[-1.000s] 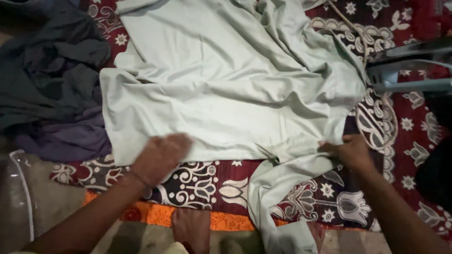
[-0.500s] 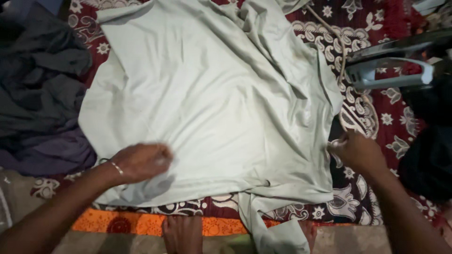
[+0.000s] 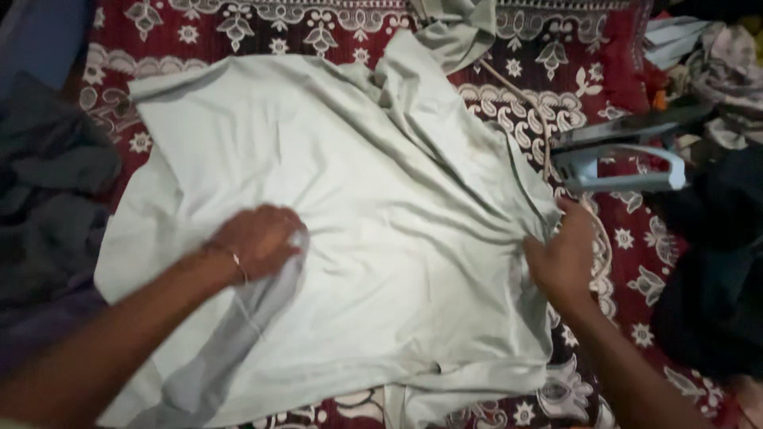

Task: The person buttons, irons, and folds a shirt on a patterned sheet by hand and using an iron.

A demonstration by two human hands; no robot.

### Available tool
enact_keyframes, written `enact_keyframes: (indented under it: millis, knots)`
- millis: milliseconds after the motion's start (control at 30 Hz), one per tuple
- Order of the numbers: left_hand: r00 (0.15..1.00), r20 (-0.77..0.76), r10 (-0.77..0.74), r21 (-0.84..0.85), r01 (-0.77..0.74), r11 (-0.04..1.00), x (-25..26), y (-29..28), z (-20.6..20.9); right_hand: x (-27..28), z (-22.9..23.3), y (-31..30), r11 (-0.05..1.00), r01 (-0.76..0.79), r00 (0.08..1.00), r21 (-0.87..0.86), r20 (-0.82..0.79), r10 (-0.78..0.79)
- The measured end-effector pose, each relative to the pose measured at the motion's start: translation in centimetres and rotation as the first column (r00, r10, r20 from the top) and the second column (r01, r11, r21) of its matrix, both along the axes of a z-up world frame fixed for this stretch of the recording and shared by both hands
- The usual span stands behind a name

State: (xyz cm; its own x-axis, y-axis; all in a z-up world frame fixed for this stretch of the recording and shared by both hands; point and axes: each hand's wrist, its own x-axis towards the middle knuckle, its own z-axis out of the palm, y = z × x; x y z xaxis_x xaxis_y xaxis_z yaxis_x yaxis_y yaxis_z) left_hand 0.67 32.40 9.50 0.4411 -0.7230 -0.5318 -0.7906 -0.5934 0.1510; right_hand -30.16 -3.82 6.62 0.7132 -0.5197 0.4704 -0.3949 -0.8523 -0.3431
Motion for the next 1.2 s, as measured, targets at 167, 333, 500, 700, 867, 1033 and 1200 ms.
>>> enact_keyframes:
  millis: [167,333,500,700,867,1033,1200]
  knots:
    - [0.916,0.402,-0.018,0.009,0.015,1.000,9.5,-3.1,0.8,12.7,1.4,-5.6,0.975,-0.151,0.945,0.161,-0.266,0.191]
    - [0.811,0.582,0.069,-0.121,0.002,0.993,19.7,-3.9,-2.4,26.6,-1.9,-11.2,0.878,-0.165,0.931,0.449,-0.225,0.289]
    - [0.809,0.578,0.104,-0.086,-0.067,0.994,25.2,-7.6,-5.2,35.0,-4.1,-11.3,0.841,0.062,0.848,0.538,-0.472,0.240]
    - [0.756,0.533,0.380,-0.075,-0.405,0.911,29.4,-8.0,-6.0,31.9,-4.5,-21.4,0.849,0.391,0.920,0.355,-0.184,-0.347]
    - [0.466,0.635,0.616,-0.476,-0.393,0.787,31.8,-9.2,-7.7,30.7,-7.6,-22.7,0.997,0.073,0.936,0.024,0.345,-0.077]
    - [0.430,0.660,0.616,-0.513,-0.342,0.788,31.8,-8.2,-9.2,31.4,-3.6,-22.6,0.890,0.119,0.984,0.440,0.070,-0.166]
    - [0.700,0.700,0.139,-0.033,-0.162,0.986,28.9,-4.2,-6.9,29.5,-1.4,-24.7,0.862,0.161,0.526,0.481,-0.781,0.338]
